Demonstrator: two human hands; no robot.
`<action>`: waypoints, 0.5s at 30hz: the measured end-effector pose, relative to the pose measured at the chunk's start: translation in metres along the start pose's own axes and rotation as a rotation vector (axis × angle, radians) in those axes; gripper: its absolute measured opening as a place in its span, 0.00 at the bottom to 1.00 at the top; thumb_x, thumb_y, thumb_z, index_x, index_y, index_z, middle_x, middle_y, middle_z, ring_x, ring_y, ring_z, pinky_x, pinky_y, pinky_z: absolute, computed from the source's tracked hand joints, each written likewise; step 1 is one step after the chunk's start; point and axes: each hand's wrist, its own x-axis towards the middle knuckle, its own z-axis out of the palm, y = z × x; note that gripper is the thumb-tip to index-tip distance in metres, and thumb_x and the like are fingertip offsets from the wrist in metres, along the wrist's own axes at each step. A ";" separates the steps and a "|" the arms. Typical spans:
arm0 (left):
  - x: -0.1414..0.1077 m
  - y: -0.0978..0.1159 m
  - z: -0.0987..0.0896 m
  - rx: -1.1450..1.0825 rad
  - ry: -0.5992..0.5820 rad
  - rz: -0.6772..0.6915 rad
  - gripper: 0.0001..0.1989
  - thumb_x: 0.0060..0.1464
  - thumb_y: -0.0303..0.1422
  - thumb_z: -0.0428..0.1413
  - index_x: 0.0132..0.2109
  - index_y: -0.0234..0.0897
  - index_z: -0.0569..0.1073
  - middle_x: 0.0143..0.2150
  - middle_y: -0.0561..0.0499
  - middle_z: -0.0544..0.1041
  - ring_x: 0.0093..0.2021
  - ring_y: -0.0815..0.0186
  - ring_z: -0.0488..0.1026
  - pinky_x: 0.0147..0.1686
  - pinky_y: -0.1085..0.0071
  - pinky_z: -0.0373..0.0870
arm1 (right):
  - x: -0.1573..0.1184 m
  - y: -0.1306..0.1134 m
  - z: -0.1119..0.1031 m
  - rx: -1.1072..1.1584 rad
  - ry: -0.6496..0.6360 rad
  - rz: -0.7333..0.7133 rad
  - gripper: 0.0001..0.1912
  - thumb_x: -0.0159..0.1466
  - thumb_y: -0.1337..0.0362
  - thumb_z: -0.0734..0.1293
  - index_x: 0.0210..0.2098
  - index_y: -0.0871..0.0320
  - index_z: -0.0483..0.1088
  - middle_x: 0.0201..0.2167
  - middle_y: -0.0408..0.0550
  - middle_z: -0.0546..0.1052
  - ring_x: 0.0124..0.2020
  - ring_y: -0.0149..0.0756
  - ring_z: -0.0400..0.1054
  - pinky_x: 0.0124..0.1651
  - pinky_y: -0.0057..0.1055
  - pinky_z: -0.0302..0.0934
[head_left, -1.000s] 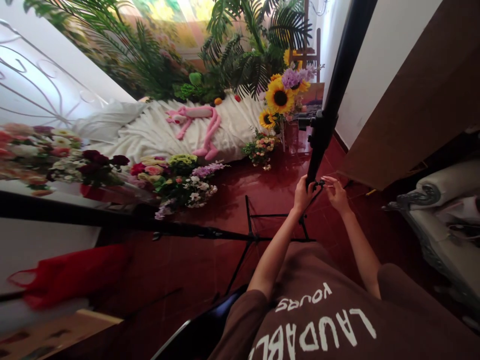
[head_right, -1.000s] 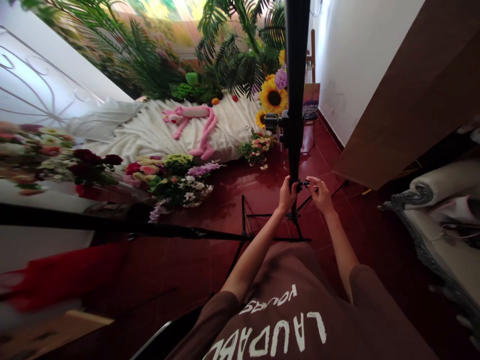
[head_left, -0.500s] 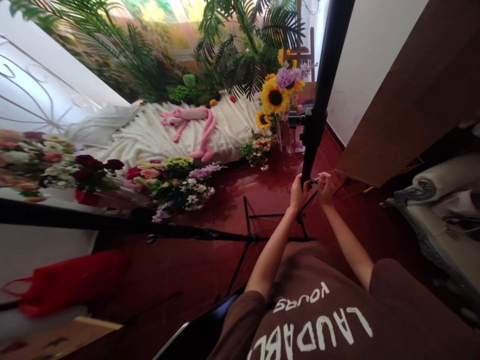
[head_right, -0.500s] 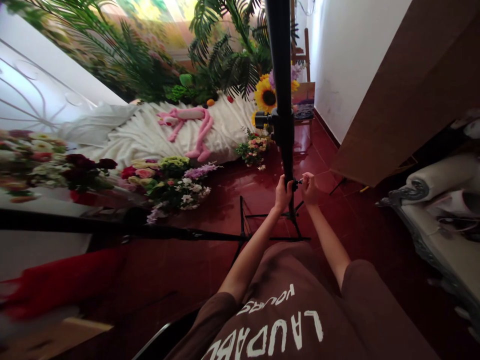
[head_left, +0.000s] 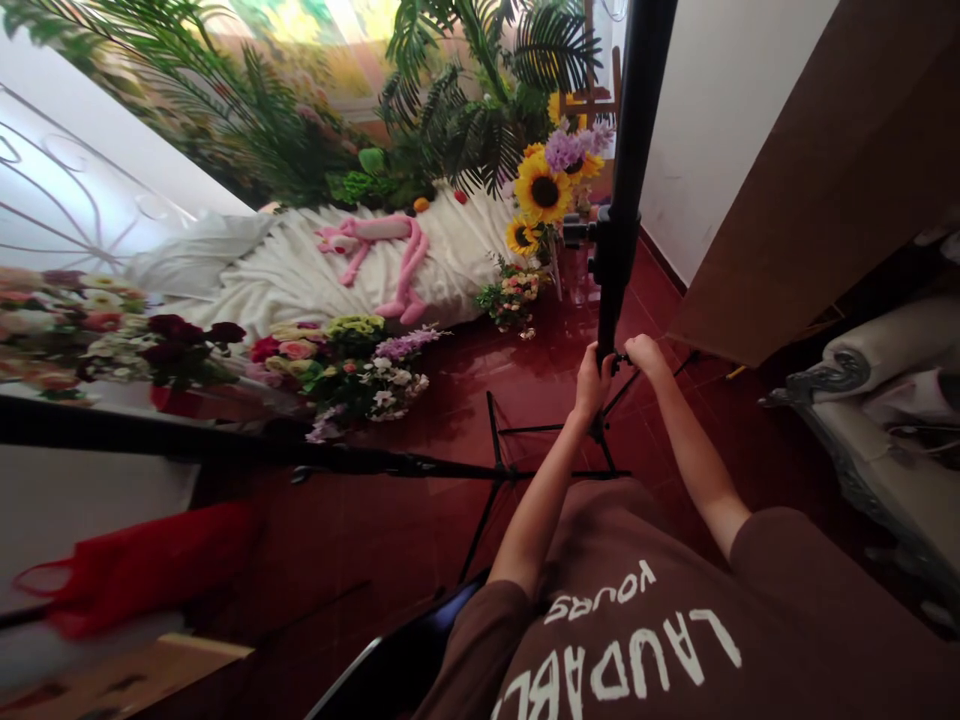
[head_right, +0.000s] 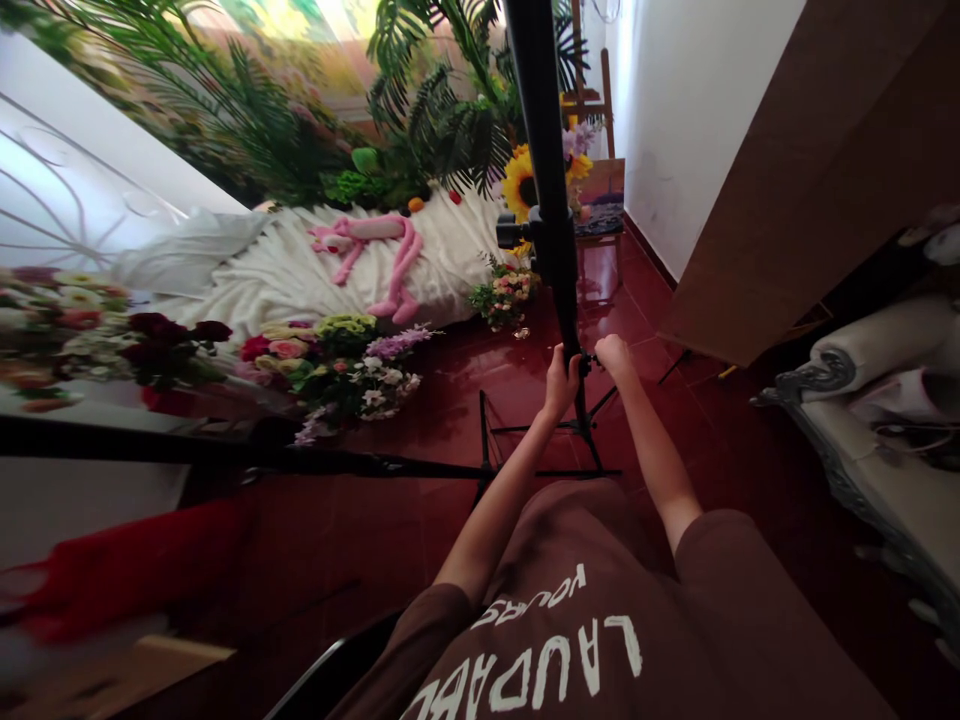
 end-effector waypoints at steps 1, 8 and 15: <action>0.001 0.001 -0.001 -0.005 -0.014 -0.018 0.15 0.62 0.40 0.49 0.52 0.38 0.66 0.41 0.46 0.76 0.38 0.67 0.74 0.41 0.71 0.70 | -0.001 0.000 0.002 0.005 0.018 0.001 0.06 0.58 0.64 0.66 0.25 0.56 0.69 0.09 0.41 0.63 0.15 0.34 0.62 0.23 0.29 0.57; -0.032 -0.035 -0.025 -0.090 -0.067 -0.204 0.21 0.59 0.45 0.51 0.52 0.36 0.71 0.49 0.43 0.77 0.47 0.64 0.76 0.47 0.67 0.72 | -0.051 0.026 0.040 0.368 0.549 -0.310 0.18 0.66 0.50 0.57 0.47 0.56 0.60 0.30 0.47 0.74 0.25 0.32 0.69 0.28 0.28 0.60; -0.184 -0.127 -0.126 -0.006 0.209 -0.792 0.22 0.56 0.49 0.51 0.38 0.33 0.75 0.38 0.43 0.79 0.37 0.62 0.78 0.44 0.63 0.74 | -0.116 0.084 0.094 0.543 0.266 -0.200 0.19 0.66 0.43 0.54 0.36 0.53 0.55 0.10 0.29 0.58 0.12 0.27 0.54 0.19 0.24 0.49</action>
